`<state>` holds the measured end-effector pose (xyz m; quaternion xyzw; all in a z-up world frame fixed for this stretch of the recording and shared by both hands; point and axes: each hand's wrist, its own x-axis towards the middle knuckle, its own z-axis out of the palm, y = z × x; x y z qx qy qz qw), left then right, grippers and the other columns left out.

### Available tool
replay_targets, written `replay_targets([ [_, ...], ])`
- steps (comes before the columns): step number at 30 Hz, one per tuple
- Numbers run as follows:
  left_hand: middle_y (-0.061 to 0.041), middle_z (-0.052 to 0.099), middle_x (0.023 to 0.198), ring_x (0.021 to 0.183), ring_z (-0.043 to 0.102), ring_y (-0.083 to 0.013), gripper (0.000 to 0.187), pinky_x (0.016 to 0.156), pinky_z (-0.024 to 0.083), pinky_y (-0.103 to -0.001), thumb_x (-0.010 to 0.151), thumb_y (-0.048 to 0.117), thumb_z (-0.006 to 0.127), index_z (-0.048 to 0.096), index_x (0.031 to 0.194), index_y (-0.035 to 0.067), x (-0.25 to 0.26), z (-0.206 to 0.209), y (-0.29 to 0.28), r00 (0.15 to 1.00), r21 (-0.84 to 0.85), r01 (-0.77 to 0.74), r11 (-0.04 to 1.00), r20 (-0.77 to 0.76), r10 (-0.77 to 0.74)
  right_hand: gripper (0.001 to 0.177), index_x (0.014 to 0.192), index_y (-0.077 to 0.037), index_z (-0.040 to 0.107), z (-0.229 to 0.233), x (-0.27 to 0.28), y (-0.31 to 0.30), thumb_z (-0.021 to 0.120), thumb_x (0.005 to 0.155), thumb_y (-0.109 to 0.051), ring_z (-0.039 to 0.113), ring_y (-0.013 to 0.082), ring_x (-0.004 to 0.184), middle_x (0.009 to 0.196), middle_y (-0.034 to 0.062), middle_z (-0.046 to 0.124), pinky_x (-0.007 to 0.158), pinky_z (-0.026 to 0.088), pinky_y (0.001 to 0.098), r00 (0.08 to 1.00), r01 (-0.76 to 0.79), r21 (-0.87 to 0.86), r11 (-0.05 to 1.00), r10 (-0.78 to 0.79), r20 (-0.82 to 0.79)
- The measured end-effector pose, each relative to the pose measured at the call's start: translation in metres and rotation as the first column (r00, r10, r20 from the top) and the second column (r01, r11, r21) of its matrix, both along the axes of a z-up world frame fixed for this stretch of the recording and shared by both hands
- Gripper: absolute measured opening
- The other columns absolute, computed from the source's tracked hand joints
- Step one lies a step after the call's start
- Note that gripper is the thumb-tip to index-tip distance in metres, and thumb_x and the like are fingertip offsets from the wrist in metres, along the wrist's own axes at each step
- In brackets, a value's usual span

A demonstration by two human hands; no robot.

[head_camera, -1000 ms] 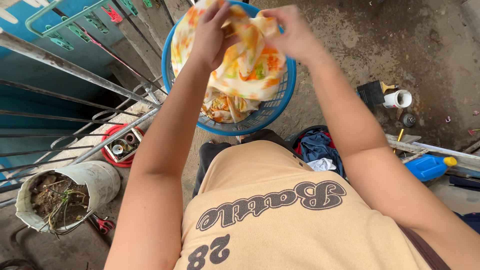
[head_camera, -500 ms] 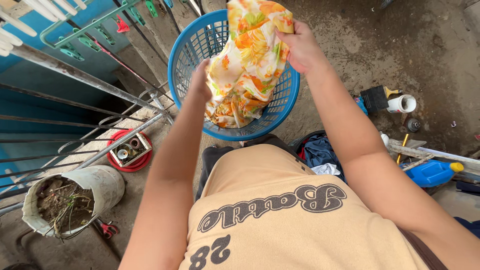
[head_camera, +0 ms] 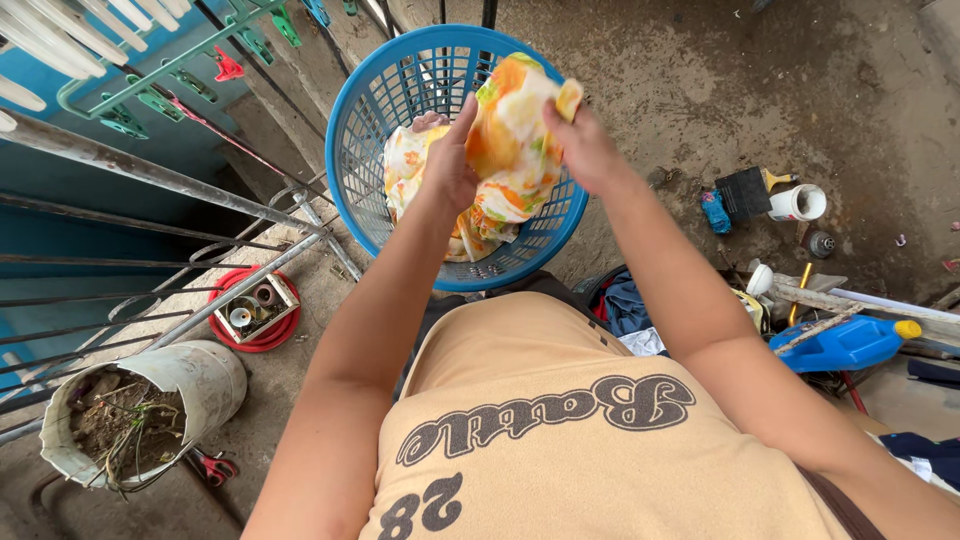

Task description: The person takes various items of clothing from a blue plastic basket and a black bucket, places them onto hangers, and secures them with clips on a drying rack.

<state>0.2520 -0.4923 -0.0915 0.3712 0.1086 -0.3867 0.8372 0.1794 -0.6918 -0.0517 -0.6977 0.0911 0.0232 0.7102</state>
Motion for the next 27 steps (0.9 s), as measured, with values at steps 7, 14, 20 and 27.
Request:
replay_targets([
  [7, -0.016, 0.064, 0.135, 0.127, 0.063, -0.0333, 0.059, 0.109, 0.051, -0.053, 0.091, 0.031, 0.073, 0.052, 0.141, 0.006, -0.003, -0.071, 0.055, 0.911, -0.229, -0.148, 0.962, -0.410, 0.042, 0.046, 0.137, -0.004, 0.058, -0.060, -0.040, 0.025, 0.061, 0.101, -0.034, 0.063, 0.0164, 0.116, 0.128, 0.0059, 0.068, 0.099, 0.052, 0.0348, 0.947, -0.201, -0.006, 0.979, 0.193, -0.259],
  [14, -0.010, 0.076, 0.106, 0.093, 0.071, -0.0223, 0.027, 0.083, 0.057, -0.038, 0.102, 0.023, 0.066, 0.067, 0.120, 0.004, -0.056, -0.070, 0.107, 0.914, 0.469, -0.302, 0.830, 0.391, 0.112, 0.039, 0.132, -0.005, 0.070, -0.078, -0.048, 0.042, 0.062, 0.107, -0.034, 0.072, 0.0254, 0.112, 0.121, 0.0131, 0.075, 0.099, 0.055, 0.0366, 0.693, -0.699, -0.468, 0.540, 0.351, -0.630],
  [20, -0.013, 0.071, 0.083, 0.070, 0.060, -0.0169, 0.022, 0.069, 0.051, -0.035, 0.106, 0.022, 0.061, 0.072, 0.114, 0.005, -0.089, 0.014, 0.141, 0.711, 0.763, -0.285, 0.580, 0.574, -0.406, 0.074, 0.148, -0.005, 0.048, -0.037, 0.000, 0.095, 0.079, 0.080, -0.008, 0.051, 0.0385, 0.137, 0.145, 0.0215, 0.056, 0.114, 0.041, 0.0420, 0.706, -0.273, -0.708, 0.652, 0.636, 0.313],
  [27, -0.007, 0.074, 0.106, 0.095, 0.068, -0.0120, 0.017, 0.085, 0.056, -0.031, 0.110, 0.016, 0.060, 0.070, 0.119, 0.005, -0.095, 0.030, 0.208, 0.590, 0.531, -0.648, 0.547, 0.803, -0.082, 0.034, 0.097, -0.009, 0.079, -0.154, 0.044, 0.113, 0.084, 0.077, -0.037, 0.071, 0.0307, 0.079, 0.083, 0.0119, 0.074, 0.074, 0.055, 0.0431, 0.531, -0.750, -0.571, 0.334, 0.818, -0.219],
])
